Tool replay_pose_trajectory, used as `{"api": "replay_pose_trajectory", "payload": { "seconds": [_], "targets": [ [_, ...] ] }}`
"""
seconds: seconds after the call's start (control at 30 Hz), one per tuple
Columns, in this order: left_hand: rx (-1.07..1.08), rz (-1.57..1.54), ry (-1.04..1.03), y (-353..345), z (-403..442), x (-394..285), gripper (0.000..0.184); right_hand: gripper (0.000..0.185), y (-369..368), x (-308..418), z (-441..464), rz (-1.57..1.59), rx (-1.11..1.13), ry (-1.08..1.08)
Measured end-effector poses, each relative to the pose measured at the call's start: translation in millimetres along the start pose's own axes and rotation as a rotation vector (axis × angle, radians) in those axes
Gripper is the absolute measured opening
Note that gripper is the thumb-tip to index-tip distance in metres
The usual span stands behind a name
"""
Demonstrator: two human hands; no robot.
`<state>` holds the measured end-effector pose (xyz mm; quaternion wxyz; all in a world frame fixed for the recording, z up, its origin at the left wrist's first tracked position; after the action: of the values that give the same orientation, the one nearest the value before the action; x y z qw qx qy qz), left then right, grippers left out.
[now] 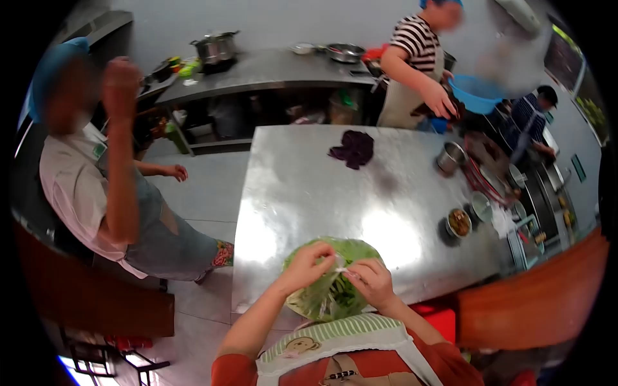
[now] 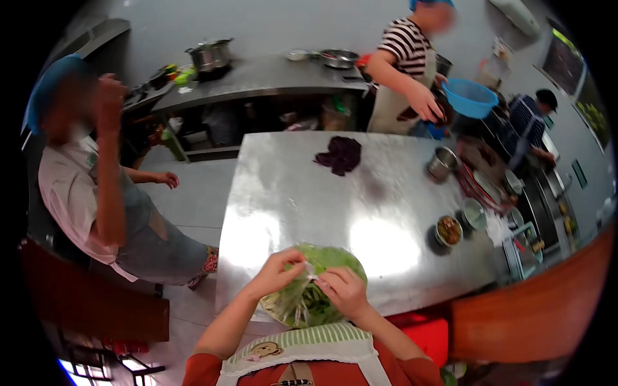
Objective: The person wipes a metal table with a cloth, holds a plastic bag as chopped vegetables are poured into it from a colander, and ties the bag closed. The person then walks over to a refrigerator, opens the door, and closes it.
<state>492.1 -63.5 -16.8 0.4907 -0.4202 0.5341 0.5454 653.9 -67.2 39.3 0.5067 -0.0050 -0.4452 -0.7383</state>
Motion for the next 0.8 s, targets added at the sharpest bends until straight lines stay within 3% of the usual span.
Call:
{"api": "replay_pose_trajectory", "payload": {
  "seconds": [0.03,0.1,0.13,0.17,0.23,0.3,0.33,0.4,0.43,0.5,0.63,0.8],
  "targets": [
    [-0.026,0.09,0.007,0,1,-12,0.013,0.014,13,0,-7,-0.034,-0.026,-0.046],
    [-0.104,0.204,-0.004,12,-12,-4,0.01,0.012,0,-7,-13,-0.026,0.106,-0.056],
    [-0.127,0.224,0.015,17,-14,8,0.01,0.011,-7,-26,-31,-0.023,0.189,-0.159],
    [-0.165,0.18,0.062,23,-22,25,0.009,0.011,-8,-30,-42,-0.022,0.189,-0.157],
    [-0.146,0.035,0.126,26,-23,49,0.009,0.011,-25,-58,-62,0.153,0.281,-0.38],
    [-0.117,-0.052,0.164,18,-27,54,0.008,0.01,-23,-55,-61,0.143,0.275,-0.398],
    [-0.085,-0.082,0.179,12,-26,53,0.008,0.01,-30,-61,-66,0.334,0.287,-0.527],
    [-0.079,-0.481,0.167,-5,-19,42,0.007,0.007,-44,-64,-69,0.648,0.29,-0.719],
    [-0.043,-0.476,0.173,-12,-18,40,0.007,0.007,-45,-67,-67,0.643,0.258,-0.74],
    [0.003,-0.702,0.258,-27,-18,44,0.014,0.007,-36,-63,-52,0.582,0.16,-0.562],
    [0.026,-0.748,0.331,-34,-20,47,0.013,0.009,-41,-63,-57,0.578,0.182,-0.552],
    [0.0,-0.856,0.319,-37,-19,51,0.013,0.012,-59,-64,-65,0.911,0.134,-0.76]
  ]
}}
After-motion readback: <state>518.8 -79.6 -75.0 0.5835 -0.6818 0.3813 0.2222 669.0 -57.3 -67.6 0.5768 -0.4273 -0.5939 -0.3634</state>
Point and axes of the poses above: each hand's wrist, its own z-axis towards the middle knuckle, its own y-axis out of the back of the hand, x = y × z, the point moved 10 cm from there along z, towards the middle knuckle, and after that the axes turned 10 degrees about -z, right-handed, at the moved point
